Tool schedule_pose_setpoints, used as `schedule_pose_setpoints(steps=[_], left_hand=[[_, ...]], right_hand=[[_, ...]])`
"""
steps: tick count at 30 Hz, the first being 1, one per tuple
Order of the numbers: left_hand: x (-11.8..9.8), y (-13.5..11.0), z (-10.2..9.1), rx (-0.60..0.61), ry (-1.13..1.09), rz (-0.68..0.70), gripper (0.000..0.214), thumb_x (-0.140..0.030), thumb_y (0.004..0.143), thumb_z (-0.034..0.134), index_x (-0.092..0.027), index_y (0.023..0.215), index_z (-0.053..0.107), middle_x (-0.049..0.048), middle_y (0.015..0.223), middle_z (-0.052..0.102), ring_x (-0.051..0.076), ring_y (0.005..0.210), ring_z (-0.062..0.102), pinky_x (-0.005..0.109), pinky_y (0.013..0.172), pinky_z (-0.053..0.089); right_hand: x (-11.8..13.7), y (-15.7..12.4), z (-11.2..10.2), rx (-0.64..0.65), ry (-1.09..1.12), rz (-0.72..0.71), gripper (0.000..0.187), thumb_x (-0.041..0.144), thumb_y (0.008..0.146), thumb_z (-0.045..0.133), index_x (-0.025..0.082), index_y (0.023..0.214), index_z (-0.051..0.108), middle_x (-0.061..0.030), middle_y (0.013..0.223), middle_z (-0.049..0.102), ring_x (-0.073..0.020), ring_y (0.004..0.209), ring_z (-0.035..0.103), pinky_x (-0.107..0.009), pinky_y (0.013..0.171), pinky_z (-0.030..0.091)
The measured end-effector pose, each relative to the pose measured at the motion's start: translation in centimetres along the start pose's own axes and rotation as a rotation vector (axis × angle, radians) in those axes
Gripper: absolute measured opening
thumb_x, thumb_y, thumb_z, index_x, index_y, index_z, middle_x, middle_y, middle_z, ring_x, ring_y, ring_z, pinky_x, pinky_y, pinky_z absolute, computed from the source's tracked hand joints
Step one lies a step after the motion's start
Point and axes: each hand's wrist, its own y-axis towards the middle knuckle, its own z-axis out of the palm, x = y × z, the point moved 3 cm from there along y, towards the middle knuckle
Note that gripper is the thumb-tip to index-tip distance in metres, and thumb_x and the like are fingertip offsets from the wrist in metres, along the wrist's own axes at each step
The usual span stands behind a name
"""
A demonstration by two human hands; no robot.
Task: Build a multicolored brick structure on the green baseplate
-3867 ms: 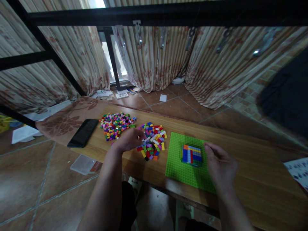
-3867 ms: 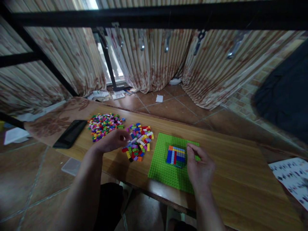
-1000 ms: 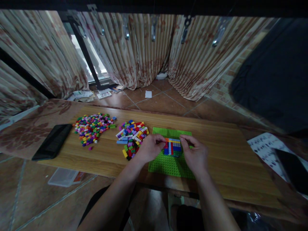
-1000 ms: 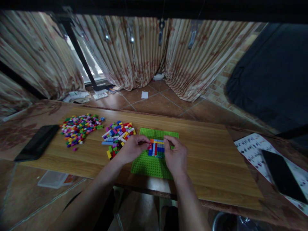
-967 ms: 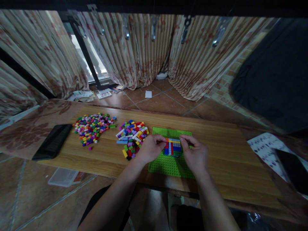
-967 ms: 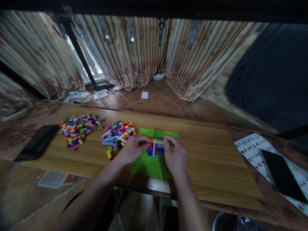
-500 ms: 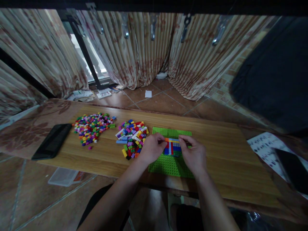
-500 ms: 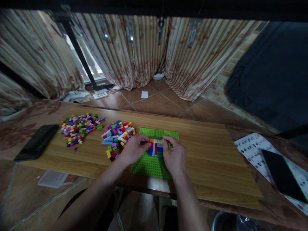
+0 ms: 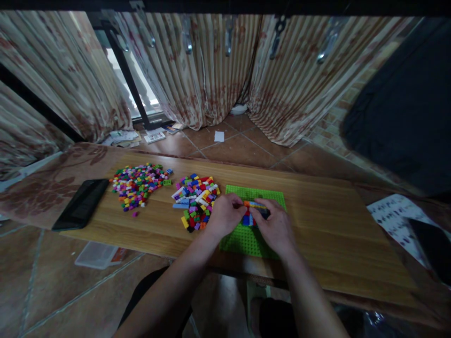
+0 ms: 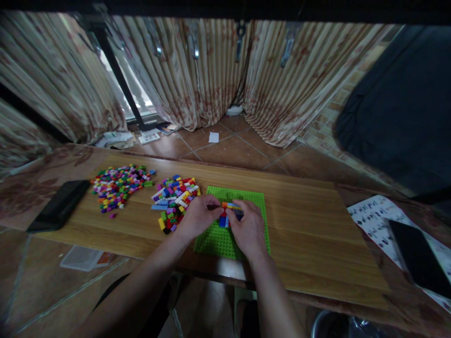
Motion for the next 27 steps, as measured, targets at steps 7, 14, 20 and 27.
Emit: schedule_pose_setpoints(steps=[7, 14, 20, 27], left_hand=[[0.1, 0.1, 0.3, 0.028, -0.104, -0.032, 0.008, -0.009, 0.075, 0.062, -0.014, 0.07, 0.067, 0.0, 0.066, 0.068, 0.011, 0.062, 0.061, 0.02, 0.059, 0.046], [0.2, 0.1, 0.2, 0.027, -0.075, -0.007, 0.01, -0.008, 0.075, 0.061, -0.014, 0.069, 0.067, 0.0001, 0.066, 0.067, 0.011, 0.063, 0.061, 0.021, 0.061, 0.045], [0.1, -0.5, 0.4, 0.014, -0.059, 0.008, 0.008, -0.012, 0.078, 0.061, -0.014, 0.073, 0.067, 0.0009, 0.07, 0.067, 0.012, 0.066, 0.061, 0.022, 0.063, 0.044], [-0.6, -0.7, -1.6, -0.02, 0.006, 0.09, 0.018, -0.017, 0.084, 0.053, -0.015, 0.071, 0.066, -0.0004, 0.063, 0.063, 0.012, 0.061, 0.055, 0.021, 0.057, 0.039]], right_hand=[[0.0, 0.2, 0.4, -0.013, 0.036, 0.085, 0.034, 0.039, 0.079, 0.061, 0.017, 0.102, 0.072, -0.0121, 0.103, 0.07, -0.0274, 0.096, 0.064, -0.045, 0.088, 0.049], [0.6, 0.5, 0.8, -0.021, -0.048, 0.056, 0.03, 0.03, 0.079, 0.058, 0.017, 0.101, 0.072, -0.0132, 0.1, 0.069, -0.0277, 0.095, 0.063, -0.046, 0.089, 0.048], [0.1, -0.1, 0.7, -0.004, 0.027, 0.01, 0.036, 0.04, 0.084, 0.055, 0.017, 0.106, 0.071, -0.0137, 0.104, 0.068, -0.0279, 0.099, 0.063, -0.047, 0.091, 0.048], [-1.2, -0.1, 0.0, -0.076, 0.071, 0.047, 0.046, 0.053, 0.087, 0.053, 0.015, 0.108, 0.07, -0.0153, 0.106, 0.07, -0.0282, 0.099, 0.065, -0.047, 0.09, 0.049]])
